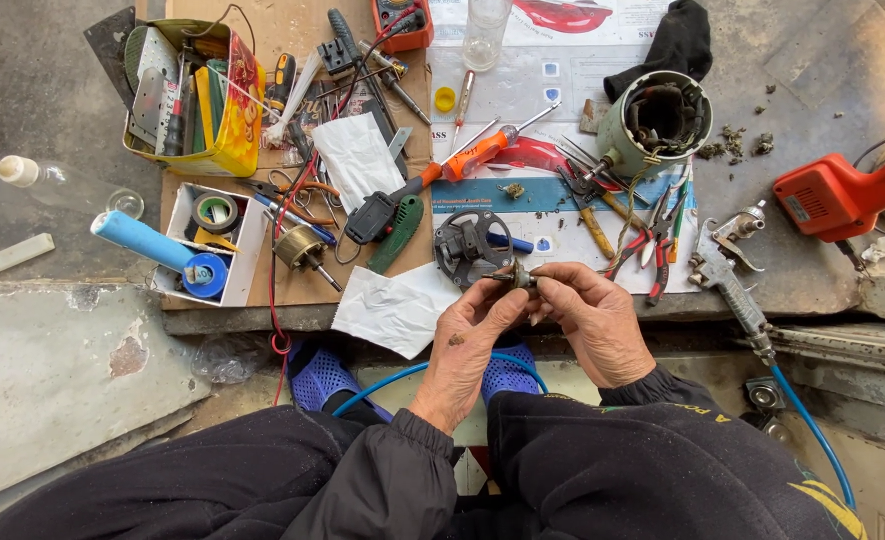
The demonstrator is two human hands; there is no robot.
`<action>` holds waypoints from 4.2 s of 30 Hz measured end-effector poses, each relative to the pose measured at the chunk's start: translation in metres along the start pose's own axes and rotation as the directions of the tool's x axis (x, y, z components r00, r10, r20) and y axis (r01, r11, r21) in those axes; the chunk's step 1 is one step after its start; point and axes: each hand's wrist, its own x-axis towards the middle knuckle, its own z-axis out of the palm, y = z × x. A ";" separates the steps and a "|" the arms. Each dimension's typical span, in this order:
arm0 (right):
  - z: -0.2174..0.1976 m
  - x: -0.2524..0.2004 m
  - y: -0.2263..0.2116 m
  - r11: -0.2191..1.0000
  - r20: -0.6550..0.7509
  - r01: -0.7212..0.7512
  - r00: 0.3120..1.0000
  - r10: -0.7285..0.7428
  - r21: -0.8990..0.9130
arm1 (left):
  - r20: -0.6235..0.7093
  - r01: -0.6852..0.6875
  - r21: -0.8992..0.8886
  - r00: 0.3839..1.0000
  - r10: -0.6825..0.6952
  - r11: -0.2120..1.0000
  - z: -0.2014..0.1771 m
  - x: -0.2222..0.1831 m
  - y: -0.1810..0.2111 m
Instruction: Inspecting and probing the internal components of a small motor or electrical device on a makeshift workbench.
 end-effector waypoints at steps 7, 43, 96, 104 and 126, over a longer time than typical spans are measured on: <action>0.018 -0.008 -0.022 0.947 -0.006 0.087 0.996 -0.094 -0.309 | 0.101 0.100 -0.238 0.992 -0.078 0.966 -0.009 0.007 -0.017; 0.002 -0.003 -0.007 0.855 0.124 0.180 0.983 -0.137 -0.486 | 0.068 -0.294 0.485 0.952 0.300 0.824 0.023 -0.014 0.029; 0.011 -0.006 -0.036 0.772 -0.038 0.321 0.913 -0.407 -0.548 | -0.240 -0.347 0.482 0.831 0.502 0.805 -0.014 -0.023 0.061; -0.057 -0.053 -0.121 0.820 -0.151 0.331 0.884 -0.443 -0.467 | -0.180 -0.587 0.374 0.714 0.677 0.718 -0.024 -0.082 0.121; 0.242 0.145 -0.131 0.045 0.573 0.571 0.816 0.077 -0.819 | -0.613 -0.550 0.336 0.488 0.621 0.765 -0.075 -0.132 0.235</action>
